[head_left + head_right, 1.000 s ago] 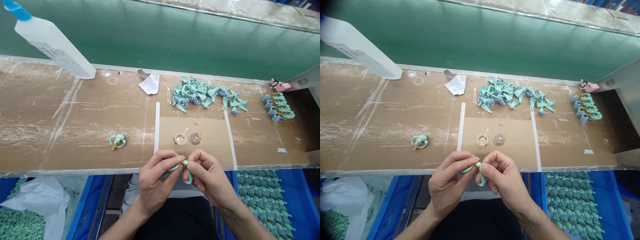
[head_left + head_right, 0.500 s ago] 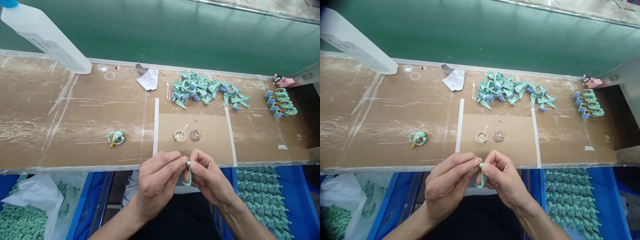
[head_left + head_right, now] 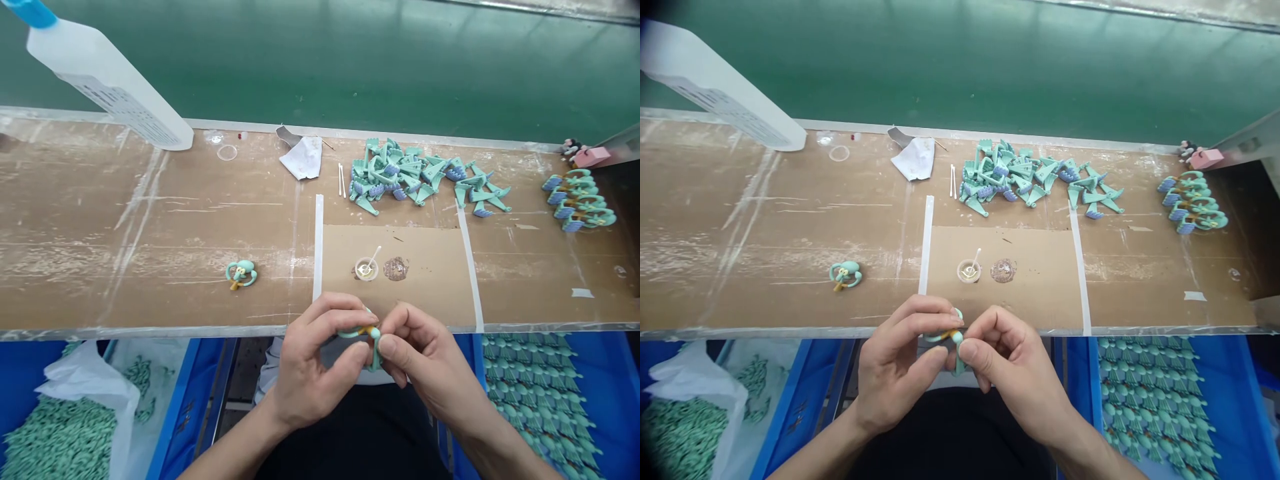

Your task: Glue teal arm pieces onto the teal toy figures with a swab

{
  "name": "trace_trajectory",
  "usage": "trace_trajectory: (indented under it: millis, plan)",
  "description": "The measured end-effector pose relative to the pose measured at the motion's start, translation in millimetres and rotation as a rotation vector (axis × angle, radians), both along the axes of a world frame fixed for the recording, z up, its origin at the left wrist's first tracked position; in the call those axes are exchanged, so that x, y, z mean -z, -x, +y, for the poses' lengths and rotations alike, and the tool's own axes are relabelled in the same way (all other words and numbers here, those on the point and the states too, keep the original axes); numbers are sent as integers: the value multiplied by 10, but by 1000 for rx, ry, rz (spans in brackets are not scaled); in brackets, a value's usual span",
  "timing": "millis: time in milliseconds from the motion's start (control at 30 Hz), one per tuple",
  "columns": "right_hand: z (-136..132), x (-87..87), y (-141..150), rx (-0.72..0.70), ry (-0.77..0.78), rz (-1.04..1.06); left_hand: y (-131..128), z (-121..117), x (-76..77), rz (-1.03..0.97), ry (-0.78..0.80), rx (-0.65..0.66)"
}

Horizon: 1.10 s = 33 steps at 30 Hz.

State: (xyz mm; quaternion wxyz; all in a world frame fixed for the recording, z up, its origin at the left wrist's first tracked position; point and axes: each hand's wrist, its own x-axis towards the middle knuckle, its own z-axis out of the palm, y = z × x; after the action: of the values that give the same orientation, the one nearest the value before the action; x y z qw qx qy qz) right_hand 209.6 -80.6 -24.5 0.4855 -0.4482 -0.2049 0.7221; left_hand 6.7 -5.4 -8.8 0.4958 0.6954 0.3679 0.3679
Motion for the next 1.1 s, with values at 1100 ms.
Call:
trace_trajectory:
  millis: [1100]
  plan:
    - [32,-228,39,115,-541,-776,-196,-263,-43,-597,788,-67]
